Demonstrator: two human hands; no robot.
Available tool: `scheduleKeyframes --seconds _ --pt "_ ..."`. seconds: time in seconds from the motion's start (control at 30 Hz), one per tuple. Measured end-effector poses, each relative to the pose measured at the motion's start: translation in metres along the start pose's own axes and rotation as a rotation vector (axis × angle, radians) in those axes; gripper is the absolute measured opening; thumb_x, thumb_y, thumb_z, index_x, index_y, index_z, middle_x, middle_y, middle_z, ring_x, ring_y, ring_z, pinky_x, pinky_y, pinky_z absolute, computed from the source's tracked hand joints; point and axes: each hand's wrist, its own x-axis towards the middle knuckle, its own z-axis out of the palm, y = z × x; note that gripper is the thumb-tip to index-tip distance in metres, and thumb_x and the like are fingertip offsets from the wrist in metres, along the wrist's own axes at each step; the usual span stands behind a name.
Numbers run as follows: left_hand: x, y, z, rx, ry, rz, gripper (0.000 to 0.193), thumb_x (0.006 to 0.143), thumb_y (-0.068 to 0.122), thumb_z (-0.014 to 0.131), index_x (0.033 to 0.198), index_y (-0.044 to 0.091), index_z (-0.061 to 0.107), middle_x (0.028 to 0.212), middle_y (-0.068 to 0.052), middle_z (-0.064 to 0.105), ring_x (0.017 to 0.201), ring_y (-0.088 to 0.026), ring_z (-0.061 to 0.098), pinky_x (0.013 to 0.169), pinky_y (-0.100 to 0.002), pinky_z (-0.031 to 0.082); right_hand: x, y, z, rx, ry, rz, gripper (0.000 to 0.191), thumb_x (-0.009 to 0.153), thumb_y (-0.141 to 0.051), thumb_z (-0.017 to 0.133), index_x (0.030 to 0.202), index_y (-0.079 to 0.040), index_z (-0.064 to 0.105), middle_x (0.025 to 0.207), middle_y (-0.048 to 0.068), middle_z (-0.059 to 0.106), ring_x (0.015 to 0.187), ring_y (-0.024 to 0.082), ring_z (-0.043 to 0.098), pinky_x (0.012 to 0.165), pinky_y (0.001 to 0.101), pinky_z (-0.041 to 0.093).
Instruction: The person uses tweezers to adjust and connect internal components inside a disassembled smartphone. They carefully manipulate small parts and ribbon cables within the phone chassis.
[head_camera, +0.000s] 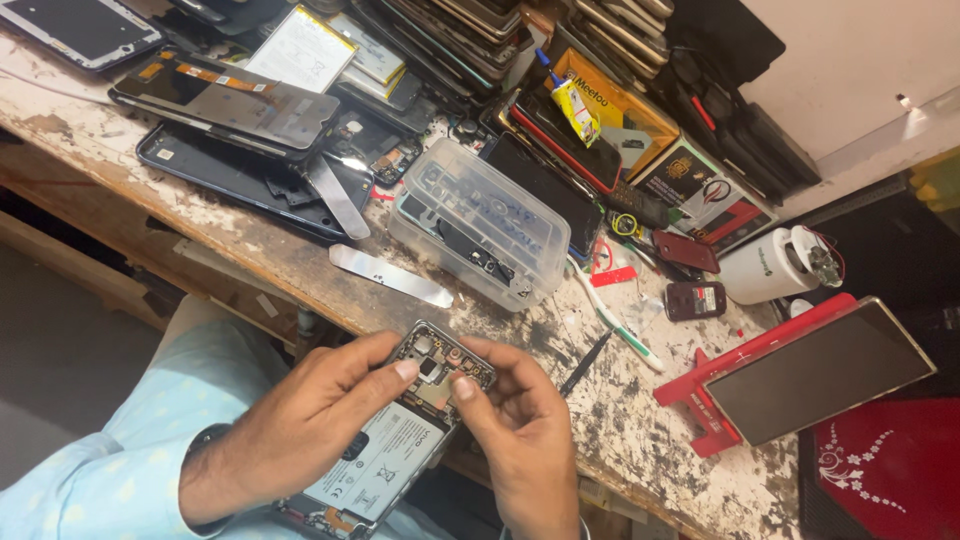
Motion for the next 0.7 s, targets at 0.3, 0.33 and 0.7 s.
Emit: scheduleKeyframes --seconds 0.3,0.33,0.7 --pt "-0.002 -0.008 0.002 -0.064 -0.053 0.024 0.029 0.101 0.026 0.053 0.099 0.002 0.07 0.064 0.002 0.064 0.06 -0.003 0.054 0.051 -0.026 0.047 0.0 0.008 -0.009 0.132 -0.019 0.069 0.028 0.088 -0.004 0.07 0.115 0.005 0.068 0.097 0.008 0.077 0.086 0.011 0.071 0.08 0.024 0.057" --pt "-0.002 -0.007 0.002 -0.033 -0.046 0.012 0.03 0.101 0.027 0.053 0.096 0.001 0.069 0.063 0.001 0.061 0.059 -0.003 0.052 0.05 -0.026 0.045 -0.001 0.009 -0.009 0.09 0.01 0.087 0.028 0.089 -0.005 0.071 0.115 0.004 0.069 0.094 0.008 0.076 0.081 0.01 0.068 0.073 0.0235 0.053" --pt "-0.002 -0.007 -0.003 -0.136 -0.067 0.171 0.028 0.105 0.026 0.054 0.099 0.003 0.069 0.072 0.004 0.066 0.067 0.0 0.057 0.054 -0.025 0.047 -0.001 0.015 0.004 0.05 0.078 -0.024 0.033 0.086 -0.003 0.07 0.118 0.0 0.063 0.104 0.01 0.072 0.084 0.01 0.07 0.074 0.0247 0.059"
